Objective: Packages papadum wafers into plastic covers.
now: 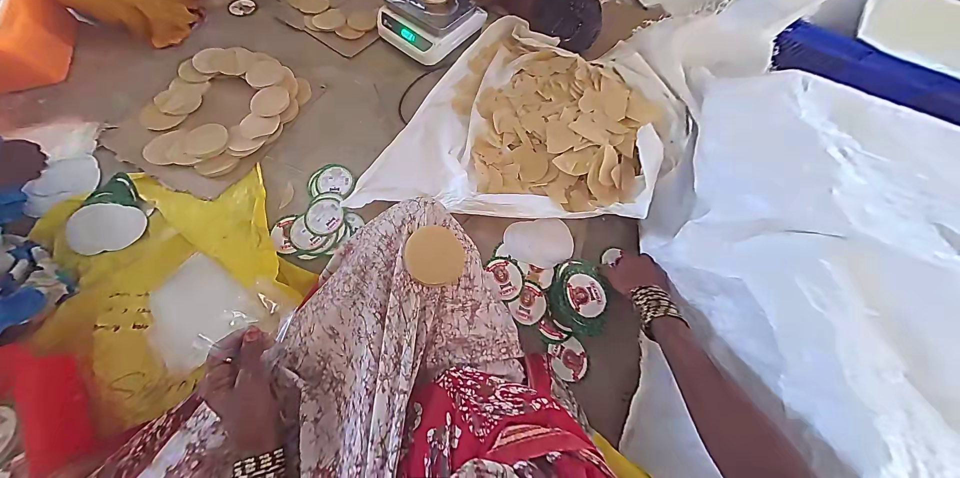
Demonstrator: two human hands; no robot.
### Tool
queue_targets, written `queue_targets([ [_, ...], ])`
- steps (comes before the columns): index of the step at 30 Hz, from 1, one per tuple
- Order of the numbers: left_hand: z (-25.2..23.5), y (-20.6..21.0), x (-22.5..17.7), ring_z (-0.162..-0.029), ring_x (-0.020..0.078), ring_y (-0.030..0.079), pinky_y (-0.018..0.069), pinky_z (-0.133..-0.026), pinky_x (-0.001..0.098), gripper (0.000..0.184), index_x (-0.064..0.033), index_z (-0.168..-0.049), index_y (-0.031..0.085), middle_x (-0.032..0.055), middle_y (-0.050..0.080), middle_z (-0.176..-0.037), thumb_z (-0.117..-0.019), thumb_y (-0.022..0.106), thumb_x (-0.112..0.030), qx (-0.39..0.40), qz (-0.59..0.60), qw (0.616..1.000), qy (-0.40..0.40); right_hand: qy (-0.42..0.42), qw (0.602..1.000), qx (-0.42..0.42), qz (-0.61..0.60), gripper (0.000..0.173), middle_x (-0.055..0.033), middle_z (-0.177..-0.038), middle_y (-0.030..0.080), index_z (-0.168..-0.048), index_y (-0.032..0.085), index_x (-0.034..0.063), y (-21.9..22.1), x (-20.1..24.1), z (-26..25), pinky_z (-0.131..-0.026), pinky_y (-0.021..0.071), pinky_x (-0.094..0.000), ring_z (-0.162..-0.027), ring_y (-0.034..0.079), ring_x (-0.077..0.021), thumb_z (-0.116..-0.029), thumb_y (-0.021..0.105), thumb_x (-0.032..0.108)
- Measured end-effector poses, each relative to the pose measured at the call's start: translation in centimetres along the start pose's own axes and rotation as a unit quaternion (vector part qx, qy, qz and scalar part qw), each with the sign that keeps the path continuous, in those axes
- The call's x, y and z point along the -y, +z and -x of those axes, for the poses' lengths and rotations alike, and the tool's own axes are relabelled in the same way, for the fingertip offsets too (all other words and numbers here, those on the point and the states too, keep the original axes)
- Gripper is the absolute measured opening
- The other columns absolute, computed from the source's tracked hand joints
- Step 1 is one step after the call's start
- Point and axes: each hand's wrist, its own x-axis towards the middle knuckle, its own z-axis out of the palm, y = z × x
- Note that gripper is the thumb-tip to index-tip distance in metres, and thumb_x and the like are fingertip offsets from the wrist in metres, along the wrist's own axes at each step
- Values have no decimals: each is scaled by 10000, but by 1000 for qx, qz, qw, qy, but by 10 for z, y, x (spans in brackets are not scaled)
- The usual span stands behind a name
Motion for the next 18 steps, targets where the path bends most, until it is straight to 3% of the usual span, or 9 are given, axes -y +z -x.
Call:
queue_targets([
  [5, 1, -3, 1, -712, -5, 639, 572, -696, 177, 73, -110, -1031, 587, -127, 629, -803, -998, 555, -54, -10, 12, 1000, -4, -10, 1000, -13, 11, 524, -378, -1355, 549, -1290, 595, -120, -1, -3, -7, -1043, 438, -661, -1286, 541, -516, -950, 692, 268],
  [10, 0, 0, -4, -723, -9, 643, 573, -712, 171, 57, -91, -1060, 566, -117, 631, -815, -1011, 555, -64, -10, 5, 1000, -13, -43, 998, 5, 38, 435, -368, -1247, 620, -1184, 642, -125, -8, -14, -15, -1031, 438, -659, -1230, 586, -507, -975, 657, 256],
  [14, 1, -1, -3, -721, -10, 638, 566, -708, 167, 47, -90, -1052, 573, -115, 630, -809, -1013, 555, -69, -8, -4, 1000, -13, -42, 996, -23, -74, 304, -341, -1187, 655, -1104, 685, -87, -16, -17, -15, -1005, 416, -679, -1175, 605, -494, -997, 624, 191],
  [16, -1, 0, -3, -717, -6, 641, 571, -699, 177, 42, -84, -1046, 580, -114, 634, -805, -1007, 566, -73, -9, -6, 1000, -13, -61, 971, -53, -225, 275, -321, -1066, 649, -1040, 665, -106, -16, -7, -15, -916, 425, -632, -1015, 608, -426, -986, 644, 163],
  [18, -2, 0, -2, -716, -5, 640, 572, -695, 183, 52, -67, -1054, 588, -106, 636, -809, -1008, 564, -73, -11, -13, 1000, -19, -101, 918, -61, -378, 209, -169, -930, 634, -1040, 650, -66, -20, 23, 3, -762, 493, -435, -804, 584, -210, -987, 647, 136],
])
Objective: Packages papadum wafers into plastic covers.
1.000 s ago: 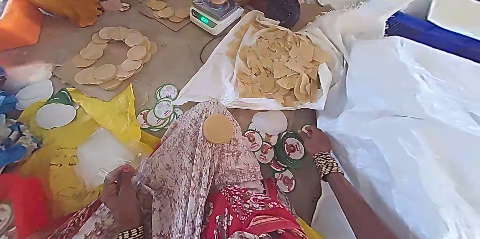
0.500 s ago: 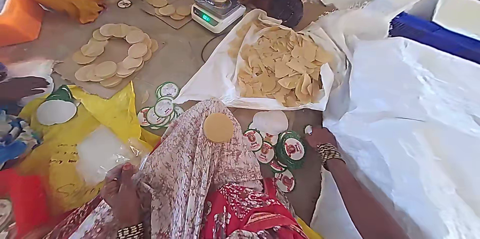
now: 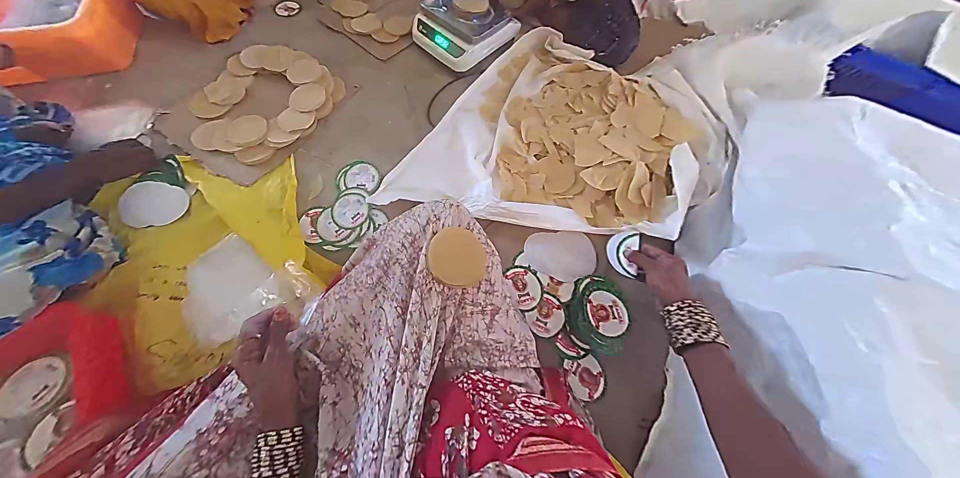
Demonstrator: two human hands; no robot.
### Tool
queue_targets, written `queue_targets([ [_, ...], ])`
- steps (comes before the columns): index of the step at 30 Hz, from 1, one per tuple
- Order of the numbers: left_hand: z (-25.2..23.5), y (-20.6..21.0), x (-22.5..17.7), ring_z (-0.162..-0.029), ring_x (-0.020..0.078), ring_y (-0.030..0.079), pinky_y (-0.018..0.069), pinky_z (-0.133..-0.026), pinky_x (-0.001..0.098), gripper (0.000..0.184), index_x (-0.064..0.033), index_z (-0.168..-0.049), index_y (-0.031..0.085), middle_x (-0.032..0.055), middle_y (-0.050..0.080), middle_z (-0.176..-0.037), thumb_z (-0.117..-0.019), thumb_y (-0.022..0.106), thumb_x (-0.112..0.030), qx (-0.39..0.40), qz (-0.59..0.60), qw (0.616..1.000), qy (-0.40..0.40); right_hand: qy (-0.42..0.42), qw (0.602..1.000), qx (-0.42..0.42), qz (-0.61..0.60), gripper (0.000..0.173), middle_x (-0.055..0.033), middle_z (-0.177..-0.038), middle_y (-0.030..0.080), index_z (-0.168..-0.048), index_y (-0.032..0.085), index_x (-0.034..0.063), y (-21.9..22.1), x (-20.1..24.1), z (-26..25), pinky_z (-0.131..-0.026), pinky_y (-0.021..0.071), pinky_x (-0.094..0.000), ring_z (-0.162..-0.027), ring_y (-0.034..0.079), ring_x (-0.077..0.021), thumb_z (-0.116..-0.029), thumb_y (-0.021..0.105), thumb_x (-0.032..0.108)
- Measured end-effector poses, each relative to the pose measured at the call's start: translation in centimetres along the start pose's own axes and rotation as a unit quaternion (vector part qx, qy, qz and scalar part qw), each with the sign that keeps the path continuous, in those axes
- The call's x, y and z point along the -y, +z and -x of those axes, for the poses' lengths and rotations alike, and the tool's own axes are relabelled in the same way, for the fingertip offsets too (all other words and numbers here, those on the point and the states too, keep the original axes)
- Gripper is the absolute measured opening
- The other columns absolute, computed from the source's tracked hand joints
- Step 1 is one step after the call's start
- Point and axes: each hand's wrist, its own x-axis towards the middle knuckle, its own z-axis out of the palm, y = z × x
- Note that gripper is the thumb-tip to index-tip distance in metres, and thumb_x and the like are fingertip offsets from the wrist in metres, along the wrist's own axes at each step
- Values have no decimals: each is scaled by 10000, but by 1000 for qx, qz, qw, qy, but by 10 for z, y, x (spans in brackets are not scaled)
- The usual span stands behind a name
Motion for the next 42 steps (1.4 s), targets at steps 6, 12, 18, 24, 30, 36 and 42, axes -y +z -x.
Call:
queue_targets([
  [6, 0, -1, 2, -722, 0, 644, 572, -707, 182, 74, -32, -1062, 595, -83, 642, -824, -997, 561, -43, -1, -5, 1000, -7, -287, 933, 157, -152, 177, -8, -943, 716, -1058, 690, -21, 53, 123, 87, -809, 572, -219, -859, 674, -21, -919, 637, 76],
  [12, -1, -3, 1, -738, 12, 651, 575, -721, 192, 86, -11, -1069, 604, -61, 653, -834, -997, 566, -40, -10, 7, 1000, -15, -537, 793, 250, 144, 509, -161, -1481, 567, -1382, 639, 65, 130, 158, 135, -1162, 358, -595, -1424, 473, -368, -882, 697, 140],
  [18, -4, -5, 0, -726, 40, 653, 575, -714, 213, 77, -9, -1031, 618, -37, 660, -814, -985, 571, -49, -7, 19, 1000, -14, -507, 836, 200, 66, 722, -170, -1445, 595, -1341, 665, 63, 141, 158, 135, -1109, 404, -616, -1372, 533, -359, -945, 532, 652],
  [24, -7, 1, -4, -781, 63, 666, 579, -759, 238, 84, 22, -1035, 627, 7, 683, -872, -964, 591, -4, 3, 56, 998, -32, -292, 922, 222, 125, 967, -268, -1289, 619, -1534, 396, 12, 149, 183, 133, -979, 478, -623, -1150, 618, -436, -772, 875, 365],
  [30, 2, -10, -9, -923, 85, 693, 582, -876, 268, 140, 52, -1038, 667, 63, 716, -980, -930, 621, -25, 71, -4, 997, 41, -302, 917, 260, 15, 415, -76, -992, 747, -1097, 738, 73, 141, 200, 163, -847, 573, -459, -919, 715, -191, -717, 835, 210],
  [36, 38, -13, -46, -988, 7, 690, 565, -941, 234, 192, 62, -1024, 700, 21, 747, -985, -851, 721, -18, 15, -26, 990, 140, -549, 828, 74, 84, 255, -204, -923, 717, -959, 739, -9, 143, 175, 168, -729, 545, -607, -851, 703, -419, -800, 734, 191],
  [42, 62, -20, -85, -974, -25, 669, 570, -882, 186, 99, -171, -1016, 714, -102, 720, -1008, -921, 721, -144, 25, -4, 969, 246, -503, 857, 108, -24, 318, -173, -896, 739, -960, 735, -34, 140, 182, 168, -733, 554, -468, -797, 705, -234, -837, 729, 259],
])
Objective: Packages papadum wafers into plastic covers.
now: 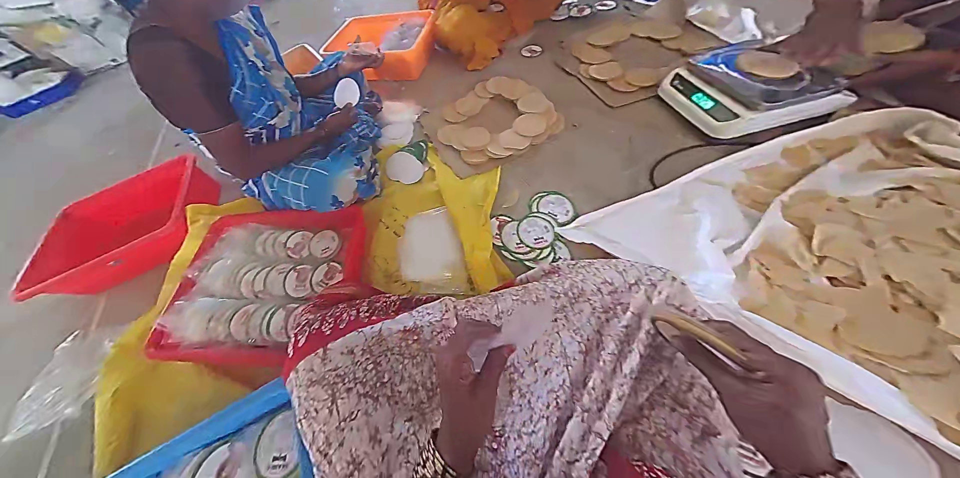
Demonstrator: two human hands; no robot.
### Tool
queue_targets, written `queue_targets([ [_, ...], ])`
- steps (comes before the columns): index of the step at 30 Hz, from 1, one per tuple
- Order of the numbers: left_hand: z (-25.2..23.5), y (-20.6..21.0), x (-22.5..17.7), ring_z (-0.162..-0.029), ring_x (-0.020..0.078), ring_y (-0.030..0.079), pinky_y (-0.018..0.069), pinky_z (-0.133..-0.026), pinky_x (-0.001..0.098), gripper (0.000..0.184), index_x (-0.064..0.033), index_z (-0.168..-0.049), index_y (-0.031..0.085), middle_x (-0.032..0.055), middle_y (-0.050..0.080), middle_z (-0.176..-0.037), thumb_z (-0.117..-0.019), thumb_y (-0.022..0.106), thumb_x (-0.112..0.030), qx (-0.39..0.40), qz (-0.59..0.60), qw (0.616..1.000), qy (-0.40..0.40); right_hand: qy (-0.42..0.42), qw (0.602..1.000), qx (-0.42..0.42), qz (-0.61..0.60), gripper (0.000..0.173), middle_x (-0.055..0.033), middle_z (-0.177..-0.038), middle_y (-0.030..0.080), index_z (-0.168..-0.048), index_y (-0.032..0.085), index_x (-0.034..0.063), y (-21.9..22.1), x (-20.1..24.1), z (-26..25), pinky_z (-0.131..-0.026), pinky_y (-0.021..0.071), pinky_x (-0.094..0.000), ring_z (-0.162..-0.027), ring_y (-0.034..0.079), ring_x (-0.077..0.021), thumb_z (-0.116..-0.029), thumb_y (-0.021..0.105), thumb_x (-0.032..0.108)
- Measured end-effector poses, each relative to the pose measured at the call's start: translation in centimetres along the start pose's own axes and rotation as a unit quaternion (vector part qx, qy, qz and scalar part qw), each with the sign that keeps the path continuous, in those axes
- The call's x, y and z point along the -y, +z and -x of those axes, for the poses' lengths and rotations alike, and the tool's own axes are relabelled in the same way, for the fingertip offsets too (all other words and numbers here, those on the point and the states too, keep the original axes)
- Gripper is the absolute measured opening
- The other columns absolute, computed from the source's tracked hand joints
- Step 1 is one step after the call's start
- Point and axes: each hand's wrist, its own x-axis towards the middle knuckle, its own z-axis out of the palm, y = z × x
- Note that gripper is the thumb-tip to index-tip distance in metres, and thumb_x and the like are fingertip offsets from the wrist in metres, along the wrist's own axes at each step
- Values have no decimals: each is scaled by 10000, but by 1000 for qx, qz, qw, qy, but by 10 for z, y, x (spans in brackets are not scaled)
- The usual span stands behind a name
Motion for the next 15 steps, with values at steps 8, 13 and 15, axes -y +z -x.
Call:
queue_targets([
  [8, -6, -11, -38, -962, 20, 626, 521, -873, 133, 161, -103, -996, 635, -6, 631, -967, -1055, 542, -220, 65, -65, 983, 161, -95, 962, 31, -256, 294, 204, -1085, 740, -1090, 732, 258, -41, 68, -26, -986, 565, -244, -1034, 686, 31, -836, 820, 141],
  [13, -5, -12, -57, -954, 32, 617, 496, -878, 119, 98, -86, -1034, 633, 15, 628, -987, -1034, 587, -172, 74, -90, 978, 175, -224, 901, 124, -350, 184, 124, -1046, 752, -1079, 751, 221, -66, 101, -39, -1224, 323, -424, -1098, 670, -45, -903, 768, 171],
  [15, -6, -13, -62, -952, 46, 621, 500, -880, 124, 87, -86, -1035, 626, 25, 623, -983, -1040, 564, -148, 80, -101, 974, 188, -258, 879, 145, -373, 112, 95, -1009, 752, -1038, 741, 182, -73, 115, -39, -1245, 284, -443, -1123, 664, -73, -930, 741, 210],
])
